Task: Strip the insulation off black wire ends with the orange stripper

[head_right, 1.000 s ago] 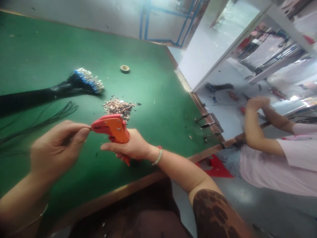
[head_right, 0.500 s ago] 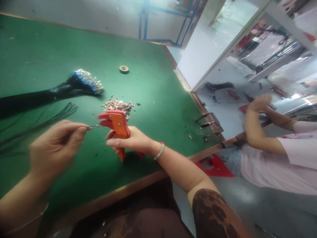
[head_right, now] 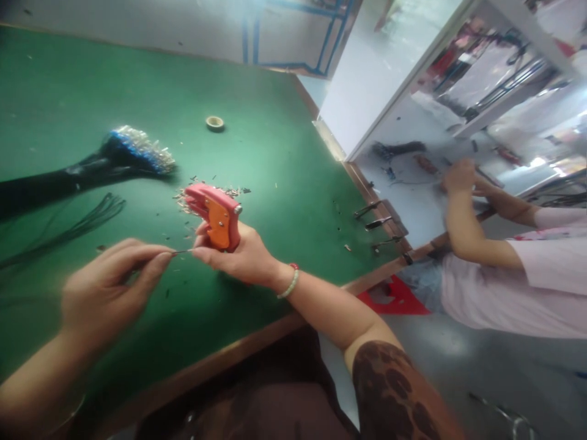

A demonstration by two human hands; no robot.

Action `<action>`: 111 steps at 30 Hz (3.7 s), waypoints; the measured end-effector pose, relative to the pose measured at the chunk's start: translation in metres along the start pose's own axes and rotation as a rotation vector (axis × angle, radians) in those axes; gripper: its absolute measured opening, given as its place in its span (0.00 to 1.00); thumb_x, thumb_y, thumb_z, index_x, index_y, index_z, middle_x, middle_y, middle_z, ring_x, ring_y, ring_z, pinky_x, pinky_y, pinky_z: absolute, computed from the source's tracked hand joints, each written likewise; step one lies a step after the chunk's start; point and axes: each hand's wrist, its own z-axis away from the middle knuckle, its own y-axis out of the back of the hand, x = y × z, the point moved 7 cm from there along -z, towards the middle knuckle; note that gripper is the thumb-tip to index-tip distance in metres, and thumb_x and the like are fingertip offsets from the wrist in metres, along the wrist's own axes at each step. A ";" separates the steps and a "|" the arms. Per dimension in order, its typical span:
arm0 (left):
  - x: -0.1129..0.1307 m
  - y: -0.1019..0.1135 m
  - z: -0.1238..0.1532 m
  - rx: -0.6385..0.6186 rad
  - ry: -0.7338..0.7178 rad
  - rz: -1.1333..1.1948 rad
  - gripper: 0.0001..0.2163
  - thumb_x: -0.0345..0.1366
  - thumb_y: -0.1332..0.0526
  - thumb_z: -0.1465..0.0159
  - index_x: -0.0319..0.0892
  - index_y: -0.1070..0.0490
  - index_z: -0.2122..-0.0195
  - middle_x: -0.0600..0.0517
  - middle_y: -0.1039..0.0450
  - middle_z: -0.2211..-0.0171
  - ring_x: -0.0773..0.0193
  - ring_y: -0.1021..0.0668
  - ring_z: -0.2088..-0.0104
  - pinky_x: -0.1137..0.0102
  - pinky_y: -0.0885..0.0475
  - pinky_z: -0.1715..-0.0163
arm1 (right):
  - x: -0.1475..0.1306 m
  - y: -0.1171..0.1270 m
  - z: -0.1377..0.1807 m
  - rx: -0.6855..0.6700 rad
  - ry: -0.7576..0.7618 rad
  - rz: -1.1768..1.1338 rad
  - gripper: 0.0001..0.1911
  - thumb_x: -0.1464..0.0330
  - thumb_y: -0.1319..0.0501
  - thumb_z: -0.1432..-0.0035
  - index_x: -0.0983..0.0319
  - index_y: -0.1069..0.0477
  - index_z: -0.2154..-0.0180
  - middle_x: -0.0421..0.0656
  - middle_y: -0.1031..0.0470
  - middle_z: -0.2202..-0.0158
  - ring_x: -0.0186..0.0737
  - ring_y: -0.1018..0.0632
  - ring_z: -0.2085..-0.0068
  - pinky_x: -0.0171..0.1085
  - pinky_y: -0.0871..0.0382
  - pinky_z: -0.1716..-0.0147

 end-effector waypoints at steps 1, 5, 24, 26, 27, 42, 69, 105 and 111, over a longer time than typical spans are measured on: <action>0.000 -0.001 0.001 -0.003 -0.003 0.000 0.04 0.32 0.36 0.31 0.46 0.23 0.63 0.56 0.24 0.70 0.69 0.24 0.72 0.75 0.31 0.69 | 0.000 0.000 0.000 -0.001 0.012 0.018 0.18 0.62 0.25 0.47 0.60 0.28 0.59 0.40 0.25 0.64 0.35 0.25 0.64 0.38 0.23 0.61; -0.002 -0.005 0.004 -0.028 -0.010 -0.018 0.03 0.33 0.36 0.31 0.47 0.22 0.61 0.56 0.23 0.69 0.68 0.23 0.72 0.74 0.31 0.69 | 0.002 0.001 0.000 -0.013 0.044 0.072 0.16 0.63 0.26 0.44 0.61 0.28 0.60 0.40 0.25 0.63 0.35 0.25 0.64 0.39 0.24 0.57; 0.004 -0.003 0.006 0.008 -0.006 -0.053 0.05 0.34 0.36 0.32 0.46 0.22 0.65 0.57 0.24 0.74 0.69 0.26 0.76 0.73 0.34 0.75 | -0.004 0.009 -0.003 0.123 0.041 -0.035 0.18 0.60 0.26 0.47 0.59 0.31 0.62 0.39 0.29 0.65 0.36 0.26 0.64 0.40 0.22 0.58; -0.002 0.004 0.005 0.040 0.036 -0.054 0.05 0.35 0.35 0.32 0.45 0.22 0.66 0.57 0.25 0.75 0.70 0.27 0.76 0.74 0.35 0.75 | -0.008 0.022 -0.006 0.182 0.076 -0.033 0.18 0.59 0.27 0.45 0.59 0.32 0.61 0.39 0.29 0.64 0.35 0.25 0.64 0.40 0.22 0.58; -0.006 0.008 0.004 0.063 0.070 -0.055 0.05 0.36 0.35 0.32 0.45 0.22 0.66 0.57 0.25 0.75 0.71 0.27 0.76 0.74 0.35 0.75 | -0.011 0.030 -0.008 0.226 0.096 -0.016 0.19 0.58 0.27 0.44 0.59 0.32 0.61 0.39 0.29 0.64 0.34 0.25 0.64 0.40 0.22 0.57; -0.019 0.013 0.003 0.094 0.130 -0.061 0.07 0.38 0.34 0.33 0.43 0.21 0.66 0.58 0.25 0.76 0.73 0.28 0.77 0.76 0.35 0.75 | -0.021 0.033 -0.005 0.074 0.135 0.592 0.19 0.56 0.33 0.36 0.62 0.28 0.51 0.42 0.23 0.61 0.37 0.25 0.64 0.39 0.29 0.61; -0.004 0.013 0.001 0.105 0.031 -0.213 0.06 0.36 0.35 0.31 0.42 0.21 0.65 0.58 0.28 0.77 0.73 0.30 0.78 0.75 0.40 0.77 | 0.014 0.003 -0.005 -0.150 -0.203 -0.078 0.17 0.72 0.33 0.44 0.64 0.30 0.52 0.43 0.23 0.62 0.36 0.21 0.65 0.36 0.23 0.68; 0.022 0.005 0.011 0.140 -0.193 -0.336 0.03 0.33 0.35 0.30 0.42 0.21 0.59 0.56 0.25 0.76 0.71 0.26 0.79 0.74 0.34 0.76 | 0.019 -0.026 0.011 -0.253 0.015 0.123 0.11 0.67 0.33 0.41 0.63 0.31 0.59 0.44 0.25 0.63 0.37 0.23 0.64 0.39 0.23 0.60; 0.022 0.004 0.011 0.127 -0.202 -0.327 0.04 0.32 0.36 0.30 0.41 0.22 0.61 0.56 0.27 0.76 0.70 0.27 0.79 0.73 0.36 0.77 | 0.024 -0.027 0.011 -0.259 -0.032 0.099 0.15 0.60 0.32 0.40 0.63 0.30 0.59 0.44 0.25 0.64 0.38 0.23 0.64 0.41 0.22 0.59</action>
